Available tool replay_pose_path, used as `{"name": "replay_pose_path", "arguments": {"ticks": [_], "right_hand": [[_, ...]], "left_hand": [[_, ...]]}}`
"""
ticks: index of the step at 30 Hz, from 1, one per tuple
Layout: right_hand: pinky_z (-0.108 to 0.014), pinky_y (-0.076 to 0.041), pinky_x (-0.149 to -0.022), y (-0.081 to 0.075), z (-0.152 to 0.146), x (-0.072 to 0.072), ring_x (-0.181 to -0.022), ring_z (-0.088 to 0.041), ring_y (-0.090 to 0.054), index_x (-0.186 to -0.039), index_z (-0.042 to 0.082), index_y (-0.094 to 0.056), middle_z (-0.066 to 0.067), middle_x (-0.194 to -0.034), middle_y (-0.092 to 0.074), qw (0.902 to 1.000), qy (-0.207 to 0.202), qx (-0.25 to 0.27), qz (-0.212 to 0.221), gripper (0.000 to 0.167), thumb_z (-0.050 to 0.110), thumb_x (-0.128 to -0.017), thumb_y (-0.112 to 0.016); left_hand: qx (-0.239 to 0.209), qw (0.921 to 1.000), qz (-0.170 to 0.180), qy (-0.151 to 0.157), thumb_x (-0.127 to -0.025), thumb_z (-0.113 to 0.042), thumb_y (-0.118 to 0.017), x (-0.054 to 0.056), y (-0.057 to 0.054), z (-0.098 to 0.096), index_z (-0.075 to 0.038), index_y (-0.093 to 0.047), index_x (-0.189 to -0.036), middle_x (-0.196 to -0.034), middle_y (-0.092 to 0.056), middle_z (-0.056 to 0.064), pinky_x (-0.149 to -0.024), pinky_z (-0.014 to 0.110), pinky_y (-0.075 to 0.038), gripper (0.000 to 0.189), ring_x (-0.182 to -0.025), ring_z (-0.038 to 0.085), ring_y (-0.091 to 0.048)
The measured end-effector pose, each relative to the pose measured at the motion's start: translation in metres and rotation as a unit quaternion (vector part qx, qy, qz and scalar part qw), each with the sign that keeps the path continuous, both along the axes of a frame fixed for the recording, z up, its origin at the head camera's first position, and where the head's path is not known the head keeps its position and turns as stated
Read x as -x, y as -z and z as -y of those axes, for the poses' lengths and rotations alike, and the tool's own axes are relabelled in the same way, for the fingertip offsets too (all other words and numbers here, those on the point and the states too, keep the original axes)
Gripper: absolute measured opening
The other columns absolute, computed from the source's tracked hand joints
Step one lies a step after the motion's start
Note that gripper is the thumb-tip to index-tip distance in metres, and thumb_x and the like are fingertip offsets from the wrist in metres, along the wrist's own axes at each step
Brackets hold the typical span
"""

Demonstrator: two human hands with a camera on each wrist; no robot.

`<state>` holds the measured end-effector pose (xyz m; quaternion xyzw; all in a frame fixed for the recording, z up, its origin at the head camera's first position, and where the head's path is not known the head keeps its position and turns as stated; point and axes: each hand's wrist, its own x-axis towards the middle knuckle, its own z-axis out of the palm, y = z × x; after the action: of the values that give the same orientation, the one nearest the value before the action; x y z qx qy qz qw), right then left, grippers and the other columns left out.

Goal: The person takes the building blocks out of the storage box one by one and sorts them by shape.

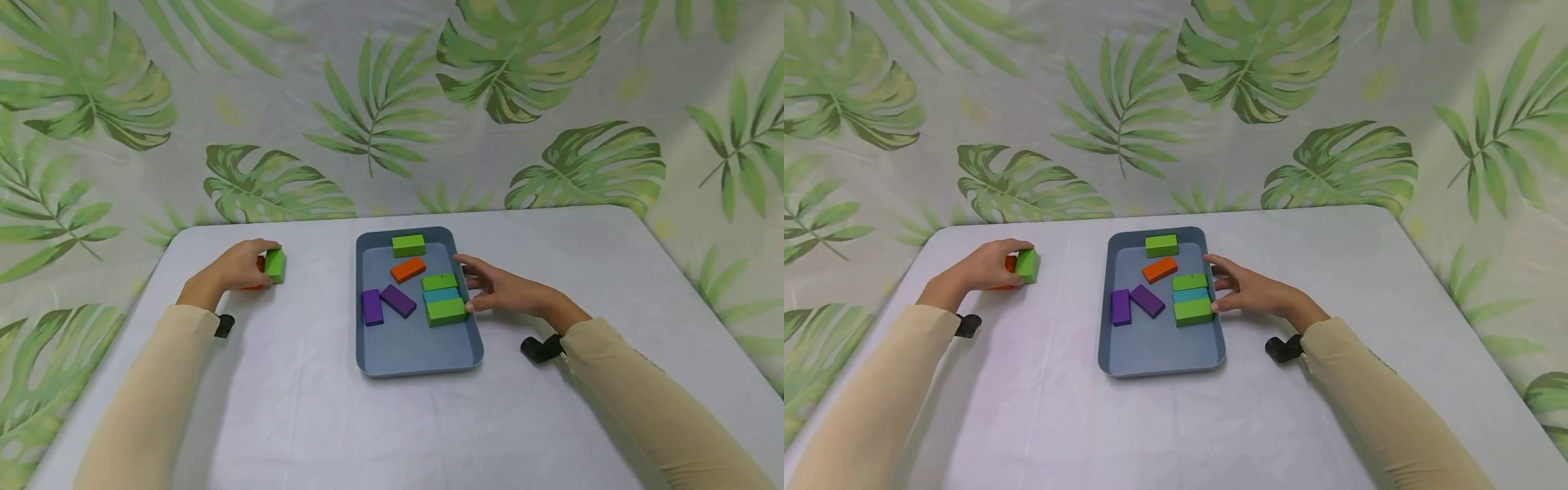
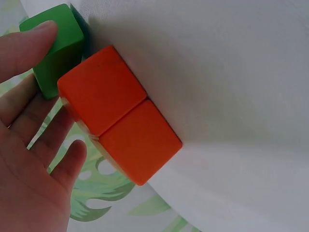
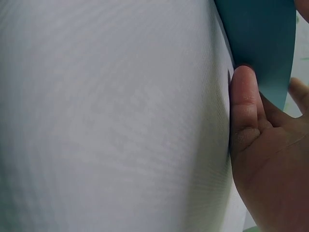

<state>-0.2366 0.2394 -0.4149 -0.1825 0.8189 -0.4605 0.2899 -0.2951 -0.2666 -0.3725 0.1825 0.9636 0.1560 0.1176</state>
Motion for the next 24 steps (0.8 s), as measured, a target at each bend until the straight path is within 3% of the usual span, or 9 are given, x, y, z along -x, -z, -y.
{"name": "replay_pose_path", "arguments": {"ticks": [9, 24], "right_hand": [[-0.057, -0.038, -0.114, 0.0010, -0.0011, 0.0008, -0.149, -0.041, -0.030, -0.160, 0.031, -0.005, -0.018, -0.167, -0.009, 1.0000, -0.002, 0.001, -0.002, 0.098, 0.032, -0.089, -0.073], [-0.056, -0.039, -0.114, 0.0006, -0.0003, 0.0011, -0.148, -0.041, -0.031, -0.160, 0.031, -0.005, -0.017, -0.167, -0.010, 1.0000, -0.005, -0.001, -0.001, 0.098, 0.031, -0.090, -0.073]], "left_hand": [[0.016, 0.9997, -0.017, 0.011, -0.079, -0.013, -0.072, -0.0002, 0.0026, 0.0056, 0.000, -0.051, -0.140, -0.134, -0.057, 0.023, -0.100, 0.054, -0.044, 0.067, -0.111, 0.035, -0.052], [0.011, 0.9994, -0.003, 0.032, -0.075, -0.006, -0.069, -0.0061, -0.0014, 0.0067, 0.002, -0.053, -0.138, -0.129, -0.059, 0.026, -0.090, 0.047, -0.046, 0.065, -0.103, 0.034, -0.053]]}}
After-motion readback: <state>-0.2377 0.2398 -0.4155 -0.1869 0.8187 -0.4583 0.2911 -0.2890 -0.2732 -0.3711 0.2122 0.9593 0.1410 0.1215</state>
